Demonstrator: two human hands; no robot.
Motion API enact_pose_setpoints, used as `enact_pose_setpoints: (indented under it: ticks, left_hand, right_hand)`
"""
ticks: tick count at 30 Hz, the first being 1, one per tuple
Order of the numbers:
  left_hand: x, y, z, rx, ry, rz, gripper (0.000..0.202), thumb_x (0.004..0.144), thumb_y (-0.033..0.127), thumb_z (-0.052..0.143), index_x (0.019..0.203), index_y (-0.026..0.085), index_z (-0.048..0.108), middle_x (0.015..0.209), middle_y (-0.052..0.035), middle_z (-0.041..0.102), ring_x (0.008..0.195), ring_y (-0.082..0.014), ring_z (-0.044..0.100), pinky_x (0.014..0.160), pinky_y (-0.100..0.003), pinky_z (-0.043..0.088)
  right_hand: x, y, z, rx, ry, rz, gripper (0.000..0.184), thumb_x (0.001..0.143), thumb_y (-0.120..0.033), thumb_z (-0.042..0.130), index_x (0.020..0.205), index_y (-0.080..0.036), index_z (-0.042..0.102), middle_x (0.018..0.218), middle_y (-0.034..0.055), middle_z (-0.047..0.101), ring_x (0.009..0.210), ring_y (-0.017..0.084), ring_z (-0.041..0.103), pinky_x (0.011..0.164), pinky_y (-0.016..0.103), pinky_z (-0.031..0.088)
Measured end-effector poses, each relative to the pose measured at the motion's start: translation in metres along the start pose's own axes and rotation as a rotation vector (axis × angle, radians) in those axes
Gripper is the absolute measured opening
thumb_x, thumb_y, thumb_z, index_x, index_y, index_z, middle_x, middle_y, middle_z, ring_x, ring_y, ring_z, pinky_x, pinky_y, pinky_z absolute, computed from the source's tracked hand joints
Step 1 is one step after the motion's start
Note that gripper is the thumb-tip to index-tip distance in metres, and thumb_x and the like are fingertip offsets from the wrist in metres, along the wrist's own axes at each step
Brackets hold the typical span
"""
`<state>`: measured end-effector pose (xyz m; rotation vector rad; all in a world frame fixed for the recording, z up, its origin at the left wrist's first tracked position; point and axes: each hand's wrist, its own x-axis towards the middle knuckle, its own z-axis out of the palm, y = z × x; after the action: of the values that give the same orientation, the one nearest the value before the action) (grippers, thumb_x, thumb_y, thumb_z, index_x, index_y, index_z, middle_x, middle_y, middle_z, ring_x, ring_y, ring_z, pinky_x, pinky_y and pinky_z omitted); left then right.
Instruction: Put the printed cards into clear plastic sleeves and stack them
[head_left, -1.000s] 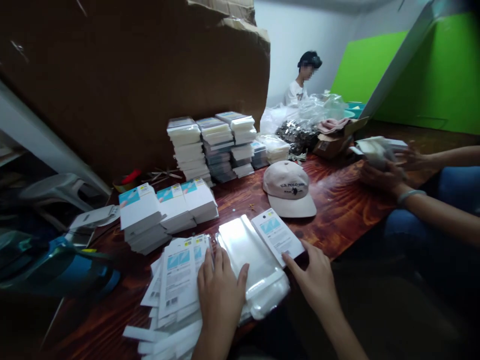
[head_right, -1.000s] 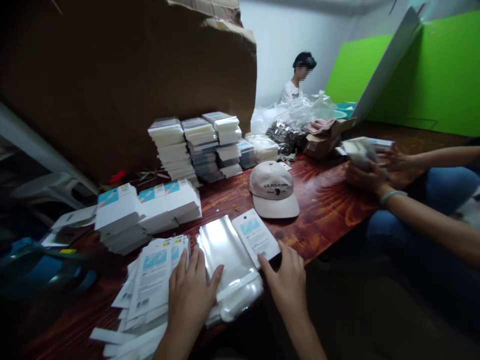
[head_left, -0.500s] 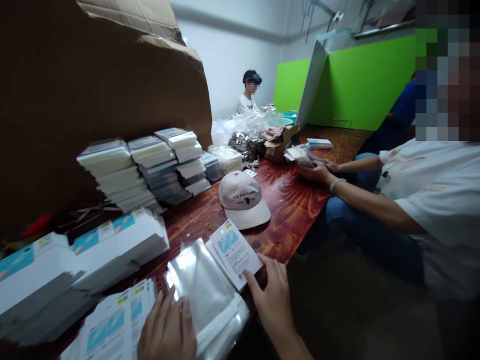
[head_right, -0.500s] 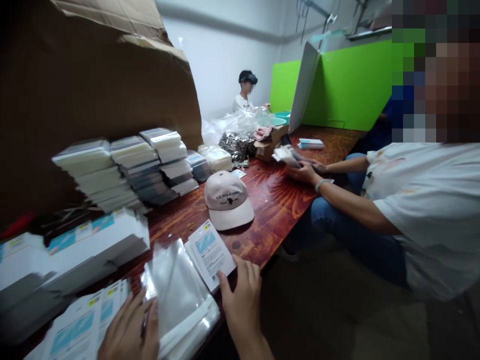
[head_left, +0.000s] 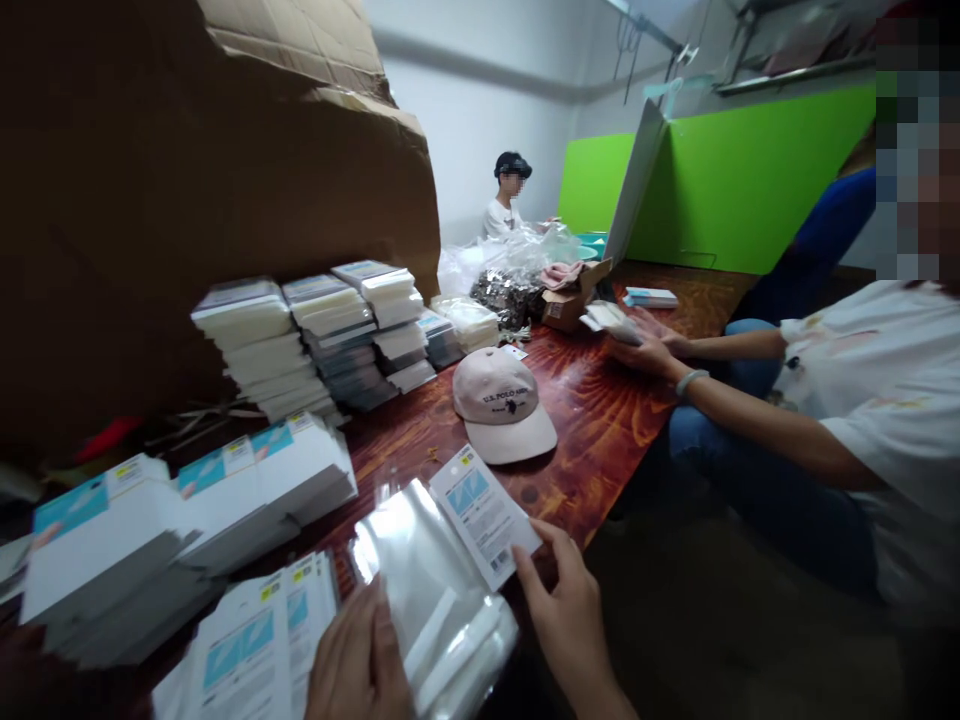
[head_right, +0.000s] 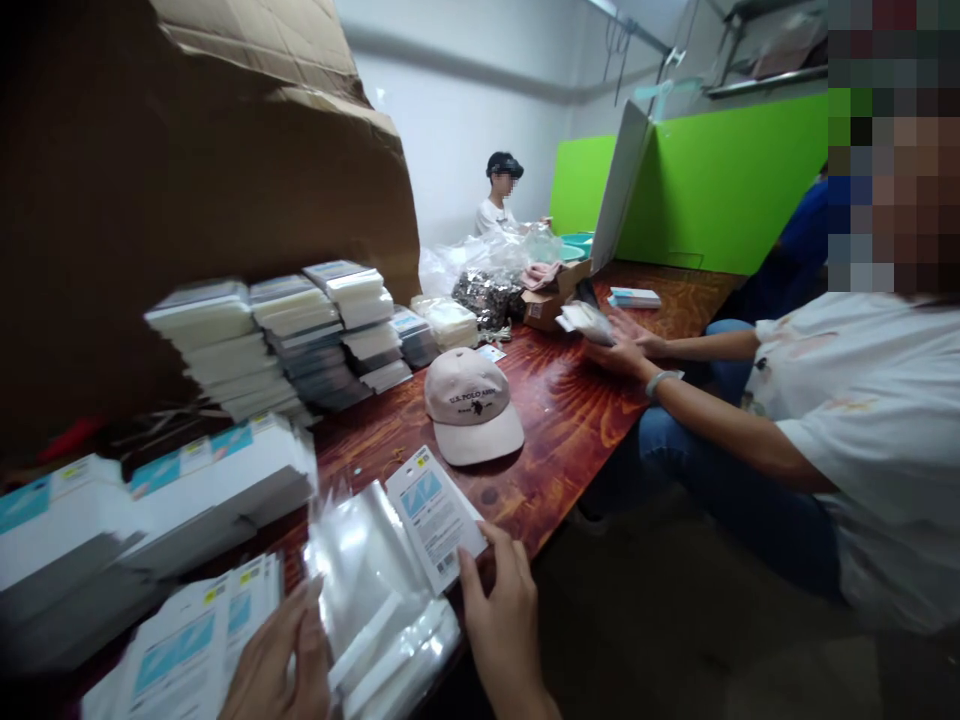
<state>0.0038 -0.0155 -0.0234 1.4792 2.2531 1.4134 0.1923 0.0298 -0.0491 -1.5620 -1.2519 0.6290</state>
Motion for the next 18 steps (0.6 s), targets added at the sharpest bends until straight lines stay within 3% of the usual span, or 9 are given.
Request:
enact_pose_setpoints:
  ticks: [2, 5, 8, 10, 12, 14, 18]
  left_hand:
    - [0.000, 0.015, -0.008, -0.132, -0.044, -0.335, 0.022, 0.081, 0.039, 0.059, 0.094, 0.025, 0.071, 0.097, -0.0075, 0.076, 0.098, -0.0324, 0.068, 0.093, -0.046, 0.049]
    - [0.005, 0.028, -0.019, -0.582, -0.035, -0.584, 0.027, 0.078, 0.042, 0.066, 0.095, 0.022, 0.061, 0.097, -0.0072, 0.075, 0.091, -0.0271, 0.071, 0.084, -0.040, 0.054]
    - [0.009, 0.032, -0.027, -0.892, -0.014, -0.754, 0.033, 0.071, 0.037, 0.076, 0.092, 0.021, 0.055, 0.091, -0.0058, 0.075, 0.091, -0.0254, 0.072, 0.081, -0.037, 0.056]
    - [0.010, 0.034, -0.032, -1.005, -0.036, -0.834, 0.035, 0.069, 0.033, 0.079, 0.090, 0.021, 0.054, 0.092, -0.0058, 0.076, 0.093, -0.0249, 0.072, 0.078, -0.033, 0.056]
    - [0.007, 0.037, -0.036, -1.063, -0.057, -0.877, 0.034, 0.069, 0.031, 0.079, 0.092, 0.021, 0.055, 0.100, -0.0075, 0.075, 0.096, -0.0241, 0.071, 0.073, -0.029, 0.057]
    - [0.002, 0.039, -0.040, -1.085, -0.058, -0.910, 0.035, 0.069, 0.031, 0.078, 0.097, 0.021, 0.059, 0.106, -0.0091, 0.075, 0.095, -0.0240, 0.071, 0.067, -0.026, 0.056]
    - [-0.010, 0.040, -0.043, -1.115, -0.070, -0.926, 0.041, 0.069, 0.035, 0.078, 0.104, 0.018, 0.065, 0.098, -0.0108, 0.077, 0.088, -0.0245, 0.072, 0.067, -0.026, 0.056]
  right_hand:
    - [-0.003, -0.005, -0.009, 0.044, 0.002, 0.042, 0.035, 0.088, -0.047, 0.055, 0.106, -0.020, 0.066, 0.090, 0.0084, 0.071, 0.078, 0.025, 0.067, 0.068, 0.032, 0.053]
    - [-0.008, -0.017, -0.029, 0.280, -0.011, 0.210, 0.037, 0.082, -0.051, 0.062, 0.104, -0.022, 0.066, 0.096, 0.0078, 0.073, 0.084, 0.025, 0.067, 0.067, 0.030, 0.052]
    - [-0.010, -0.028, -0.047, 0.502, -0.336, 0.386, 0.034, 0.079, -0.052, 0.066, 0.095, -0.022, 0.070, 0.080, 0.0045, 0.072, 0.068, 0.021, 0.063, 0.057, 0.028, 0.048]
    - [-0.010, -0.032, -0.053, 0.479, -0.600, 0.427, 0.032, 0.080, -0.050, 0.067, 0.090, -0.020, 0.071, 0.071, 0.0024, 0.068, 0.062, 0.017, 0.059, 0.053, 0.025, 0.043]
    - [-0.009, -0.034, -0.050, 0.418, -0.734, 0.446, 0.032, 0.080, -0.049, 0.067, 0.087, -0.019, 0.072, 0.066, 0.0001, 0.064, 0.058, 0.014, 0.054, 0.050, 0.023, 0.039]
    - [-0.009, -0.035, -0.041, 0.394, -0.712, 0.466, 0.033, 0.079, -0.051, 0.068, 0.086, -0.019, 0.070, 0.065, -0.0011, 0.062, 0.056, 0.013, 0.052, 0.048, 0.022, 0.036]
    - [-0.007, -0.038, -0.020, 0.373, -0.540, 0.448, 0.036, 0.075, -0.052, 0.070, 0.089, -0.019, 0.069, 0.062, -0.0019, 0.061, 0.050, 0.012, 0.048, 0.044, 0.022, 0.032]
